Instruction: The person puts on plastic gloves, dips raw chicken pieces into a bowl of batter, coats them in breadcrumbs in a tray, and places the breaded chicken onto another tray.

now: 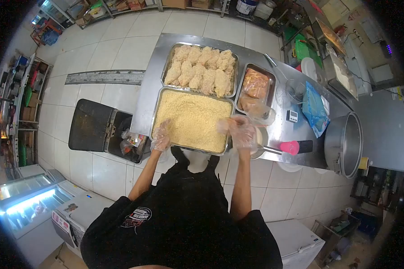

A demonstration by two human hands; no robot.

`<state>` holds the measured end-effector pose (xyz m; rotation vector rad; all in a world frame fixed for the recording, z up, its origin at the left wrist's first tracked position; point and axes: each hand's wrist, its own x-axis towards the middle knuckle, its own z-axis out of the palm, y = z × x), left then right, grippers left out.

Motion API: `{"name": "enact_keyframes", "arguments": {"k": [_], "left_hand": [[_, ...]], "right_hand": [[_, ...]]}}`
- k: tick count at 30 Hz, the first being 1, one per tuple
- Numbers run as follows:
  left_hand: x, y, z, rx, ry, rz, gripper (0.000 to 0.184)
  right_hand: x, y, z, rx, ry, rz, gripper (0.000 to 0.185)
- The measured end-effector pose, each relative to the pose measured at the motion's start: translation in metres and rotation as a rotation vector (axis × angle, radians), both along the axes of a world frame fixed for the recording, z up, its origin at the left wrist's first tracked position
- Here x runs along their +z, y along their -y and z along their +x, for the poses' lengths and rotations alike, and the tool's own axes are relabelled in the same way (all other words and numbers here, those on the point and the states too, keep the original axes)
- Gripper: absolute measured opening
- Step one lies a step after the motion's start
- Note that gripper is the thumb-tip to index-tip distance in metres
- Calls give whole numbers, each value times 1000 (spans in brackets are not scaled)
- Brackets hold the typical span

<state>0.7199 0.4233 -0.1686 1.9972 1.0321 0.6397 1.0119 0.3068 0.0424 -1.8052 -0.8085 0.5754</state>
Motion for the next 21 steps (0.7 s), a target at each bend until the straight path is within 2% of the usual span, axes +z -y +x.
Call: {"name": "enact_keyframes", "arguments": {"k": [1,2,3,4,5,7,8,10,11,12,14,15,16,17,19,20,21], "left_hand": [[-5,-2,-4,-11,77,-26,69],[-1,-5,-9,-17,75,-25,69],[5,-6,-12,-23,88,-66,67],[9,-6,-14,-29,103,-107,65],[0,-4,-16,-36,106,-106,65],[-22,-3,-20,41,-379,159,50],[-32,-10,-24,46,-377,158,50],[-47,-12,-28,-41,-419,-9,50],[-49,-12,-22,-94,-462,-106,49],[-51,-10,-12,-130,-497,-158,49],[-54,-14,14,-150,-528,-240,49],[-56,-16,20,-97,-451,-267,49],[-61,-17,23,-37,-349,-315,49],[-65,-19,23,18,-225,-370,49],[-87,-27,9,64,133,-673,49],[-102,-29,5,75,291,-869,49],[-112,-26,3,92,384,-1008,49]], "right_hand": [[-26,-11,-3,40,-107,133,14],[-71,-19,-1,34,-109,135,14],[-126,-25,5,119,161,102,15],[-153,-27,6,204,433,64,16],[-145,-22,-3,197,436,63,16],[-127,-1,-26,87,-180,92,26],[-129,9,-34,92,-178,91,26],[-131,32,-46,43,-690,-154,41],[-149,36,-55,44,-776,-231,42],[-181,36,-67,98,-627,-235,44],[-243,26,-84,208,-149,-236,48],[-250,18,-92,213,-20,-182,49],[-217,7,-107,151,-141,-68,49],[-192,4,-106,150,-132,-65,49],[-160,0,-104,-224,-1237,329,53],[-167,-2,-104,-219,-1238,323,53],[-189,-1,-105,-156,-1136,138,52]]}}
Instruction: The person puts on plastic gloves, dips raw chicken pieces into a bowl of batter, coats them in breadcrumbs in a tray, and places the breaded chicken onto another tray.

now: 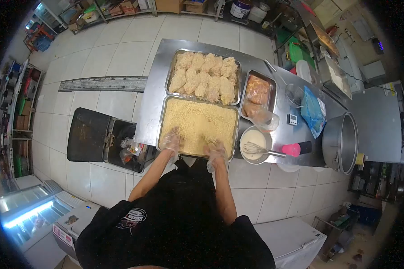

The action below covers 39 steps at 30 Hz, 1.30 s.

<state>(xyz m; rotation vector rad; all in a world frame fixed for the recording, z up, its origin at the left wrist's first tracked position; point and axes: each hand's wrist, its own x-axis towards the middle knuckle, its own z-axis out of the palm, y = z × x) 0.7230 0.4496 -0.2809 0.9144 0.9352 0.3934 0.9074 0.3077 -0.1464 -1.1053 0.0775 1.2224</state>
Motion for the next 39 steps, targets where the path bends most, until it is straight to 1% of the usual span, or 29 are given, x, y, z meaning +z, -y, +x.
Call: {"name": "enact_keyframes", "arguments": {"k": [1,2,3,4,5,6,7,8,10,11,13,14,16,17,18,19,20,22,24,25,27,29,30,32,34,35,36,38,39], "left_hand": [[-6,3,1,18,20,-54,49],[5,6,5,25,-26,49,49],[16,10,8,34,-78,152,49],[41,12,16,54,-169,366,50],[68,12,25,77,-259,580,50],[90,12,31,102,-352,793,50],[93,13,30,111,-400,898,50],[88,14,29,124,-453,1002,51],[78,11,29,-403,-889,662,56],[94,7,38,-395,-885,665,56],[123,4,53,-319,-576,785,58],[125,-3,56,-315,-579,782,58],[127,-17,60,-218,-725,998,65],[117,-14,64,-221,-725,997,65],[98,-10,72,-148,-727,1260,69],[87,-7,78,-65,-718,1522,73],[93,-6,80,-59,-715,1526,73],[114,-2,80,-339,-657,1092,76],[91,-1,72,-373,-604,1153,76],[82,-2,65,-393,-552,1212,76],[106,-6,47,-455,-593,1175,74],[129,-8,32,-511,-629,1128,73],[138,-10,25,-456,-639,1102,73],[140,-5,19,-407,-646,1072,74],[140,0,18,-169,-601,1018,69],[147,4,19,-166,-601,1017,69],[153,7,21,-474,-815,952,63],[142,15,20,-776,-1022,856,56],[112,21,20,-831,-946,969,53]], "right_hand": [[-13,2,-2,138,99,-124,51],[-7,-2,-9,136,94,-130,51],[-2,-11,-16,44,29,-4,48],[1,-17,-18,-47,-34,123,45],[1,-18,-13,-44,-33,122,45],[-2,-17,-9,18,58,37,42],[-6,-15,-7,80,146,-49,40],[-21,-12,-8,84,143,-51,40],[-44,-13,-5,119,-249,221,39],[-39,-19,0,124,-243,225,39],[-32,-28,6,176,648,-14,39],[-40,-28,19,181,646,-13,39],[-54,-27,45,197,1459,-412,44],[-41,-32,40,226,2000,-553,56],[-11,-46,31,224,2000,-555,56],[29,-65,21,204,1484,-444,53],[49,-80,15,177,974,-323,50],[7,-93,15,147,989,-363,49],[-20,-90,19,116,984,-415,48],[-23,-85,31,211,836,-316,57],[-14,-83,47,305,691,-216,66],[31,-83,52,318,942,-181,68],[50,-86,49,321,941,-185,68],[74,-91,36,477,1503,-296,65],[76,-88,24,460,1576,-229,64],[74,-85,19,441,1650,-155,64],[56,-73,23,444,1653,-151,64],[-30,-25,38,400,1562,-342,67],[-41,-9,34,374,1362,-366,63]]}}
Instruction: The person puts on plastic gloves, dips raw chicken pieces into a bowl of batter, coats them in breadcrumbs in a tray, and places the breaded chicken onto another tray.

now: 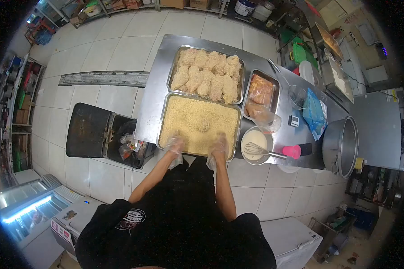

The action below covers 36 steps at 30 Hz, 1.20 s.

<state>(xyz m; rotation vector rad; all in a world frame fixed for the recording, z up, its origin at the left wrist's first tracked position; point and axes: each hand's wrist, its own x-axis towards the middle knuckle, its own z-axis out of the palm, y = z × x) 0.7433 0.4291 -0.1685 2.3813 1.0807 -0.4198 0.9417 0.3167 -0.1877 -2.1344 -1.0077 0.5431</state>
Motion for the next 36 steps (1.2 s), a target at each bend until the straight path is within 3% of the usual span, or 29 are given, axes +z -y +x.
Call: {"name": "enact_keyframes", "arguments": {"k": [2,6,7,8,10,11,12,13,14,15,16,17,19,21,23,24,26,27,29,30,31,33,34,35,36], "left_hand": [[-12,-1,4,-125,58,46,50],[-10,13,25,629,874,21,14],[-20,16,23,721,967,13,12],[-30,18,21,809,1066,10,12],[-114,17,13,738,571,-486,19],[-152,15,5,731,576,-487,19],[-140,17,8,695,629,-406,27],[-118,12,11,639,709,-289,37],[-102,6,13,571,787,-155,48],[-82,-3,14,490,818,-3,60],[-62,-14,17,412,829,155,71],[-28,-22,20,363,783,270,71],[24,-34,28,227,639,619,73],[3,-26,40,201,633,627,77],[13,-28,48,175,628,638,81],[31,-29,45,247,433,180,81],[42,-30,33,310,216,-269,80],[37,-28,24,250,296,-244,79],[18,-23,10,196,383,-223,79],[5,-17,4,207,462,-27,78],[-3,-12,0,217,538,169,78],[21,-9,-4,304,580,84,74],[30,-9,-7,387,618,11,70],[1,-7,-16,387,616,9,70],[-51,-4,-27,329,568,88,68]], "right_hand": [[4,8,-23,-165,-469,143,56],[37,-7,-45,-355,-1070,483,42],[49,-6,-46,-366,-1165,532,38],[48,-2,-44,-334,-1162,422,38],[10,5,-47,-168,-1031,161,37],[-10,6,-55,-107,-1006,201,37],[-18,3,-60,-101,-1049,295,37],[14,-9,-67,-368,-1343,466,36],[26,-10,-62,-267,-1160,334,58],[26,-8,-48,-265,-1162,332,58],[22,-7,-27,-252,-785,194,63],[17,-10,-14,-234,-408,61,68],[9,-33,-19,-268,-282,25,70],[3,-58,-31,-295,-152,-8,72],[3,-76,-36,-341,-439,98,74],[6,-82,-33,-359,-536,134,75],[32,-78,-16,-123,2,-321,71],[42,-73,-7,-118,1,-319,71],[51,-64,10,39,-446,75,69],[48,-65,10,41,-445,69,69],[30,-66,13,61,-340,103,66],[38,-59,6,79,-235,127,63],[75,-55,-10,166,77,105,57],[98,-52,-21,252,389,84,52],[97,-46,-22,253,388,85,52]]}}
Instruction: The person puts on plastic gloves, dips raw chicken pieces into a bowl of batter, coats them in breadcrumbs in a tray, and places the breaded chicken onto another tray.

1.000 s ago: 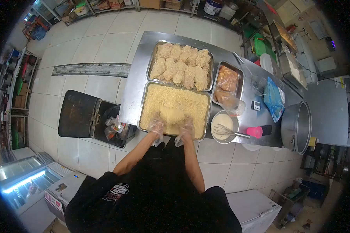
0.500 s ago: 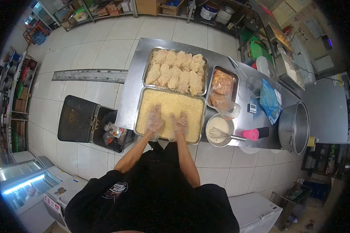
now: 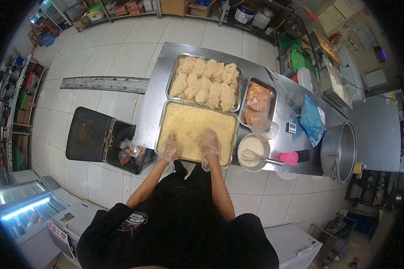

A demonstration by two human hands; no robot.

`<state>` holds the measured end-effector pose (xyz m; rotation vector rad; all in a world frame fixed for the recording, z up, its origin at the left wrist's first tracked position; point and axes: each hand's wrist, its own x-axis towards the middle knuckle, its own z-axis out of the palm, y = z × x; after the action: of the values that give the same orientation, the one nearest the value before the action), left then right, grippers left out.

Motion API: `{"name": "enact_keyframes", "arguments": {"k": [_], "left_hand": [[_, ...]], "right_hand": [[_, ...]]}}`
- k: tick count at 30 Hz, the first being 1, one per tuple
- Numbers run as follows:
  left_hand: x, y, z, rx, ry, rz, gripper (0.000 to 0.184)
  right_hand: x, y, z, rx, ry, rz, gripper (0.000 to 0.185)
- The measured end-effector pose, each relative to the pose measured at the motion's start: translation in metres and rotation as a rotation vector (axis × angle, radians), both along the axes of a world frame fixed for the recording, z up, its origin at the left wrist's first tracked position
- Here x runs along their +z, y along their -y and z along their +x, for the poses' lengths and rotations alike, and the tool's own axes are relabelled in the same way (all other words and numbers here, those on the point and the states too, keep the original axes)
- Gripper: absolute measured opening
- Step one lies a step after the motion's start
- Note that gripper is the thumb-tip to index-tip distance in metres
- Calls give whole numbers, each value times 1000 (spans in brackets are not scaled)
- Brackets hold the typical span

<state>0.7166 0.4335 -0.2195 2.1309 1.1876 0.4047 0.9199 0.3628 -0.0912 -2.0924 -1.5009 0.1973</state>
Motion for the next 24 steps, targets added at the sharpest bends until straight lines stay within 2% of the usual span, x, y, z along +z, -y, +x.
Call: {"name": "enact_keyframes", "arguments": {"k": [1,2,3,4,6,8,10,11,12,13,15,16,18,20,21,22,23,24], "left_hand": [[-29,0,-6,-30,-63,82,67],[-20,-1,-1,-27,-64,81,67],[-9,-1,6,-9,-60,21,66],[2,-2,13,16,-51,-63,66],[7,-2,28,54,-38,-189,65],[9,-2,33,94,22,-200,64],[9,2,32,132,82,-173,63],[4,3,31,120,50,-191,62],[-1,7,30,99,-6,-225,62],[0,9,31,74,-68,-267,61],[3,14,37,15,-125,-230,61],[21,14,39,-14,-130,-181,60],[78,13,48,-46,-121,96,59],[137,8,63,-67,-181,377,59],[147,6,73,-89,-219,448,58],[144,7,86,-114,-249,503,58],[110,10,97,-181,-201,466,58],[75,14,109,-246,-153,425,57]], "right_hand": [[-6,10,0,-77,-148,-141,48],[-16,20,1,-167,-277,-285,46],[-39,30,-1,-241,-460,-287,45],[-65,36,-9,-292,-844,-128,45],[-84,39,-25,-367,-1604,267,45],[-86,38,-30,-362,-1752,331,45],[-80,38,-24,-397,-1496,82,41],[-76,41,-29,-435,-1232,-154,38],[-73,43,-35,-449,-1242,-152,38],[-58,37,-39,-216,-757,-409,34],[-63,32,-37,15,-241,-624,31],[-105,39,-36,-165,-748,-191,28],[-108,45,-26,-335,-1224,278,25],[-50,55,-8,-607,-1207,-88,31],[-54,60,-6,-613,-1210,-82,31],[-63,65,-5,-637,-1162,43,31],[-69,69,-5,-660,-1111,164,30],[-59,62,-5,-661,-1109,167,30]]}}
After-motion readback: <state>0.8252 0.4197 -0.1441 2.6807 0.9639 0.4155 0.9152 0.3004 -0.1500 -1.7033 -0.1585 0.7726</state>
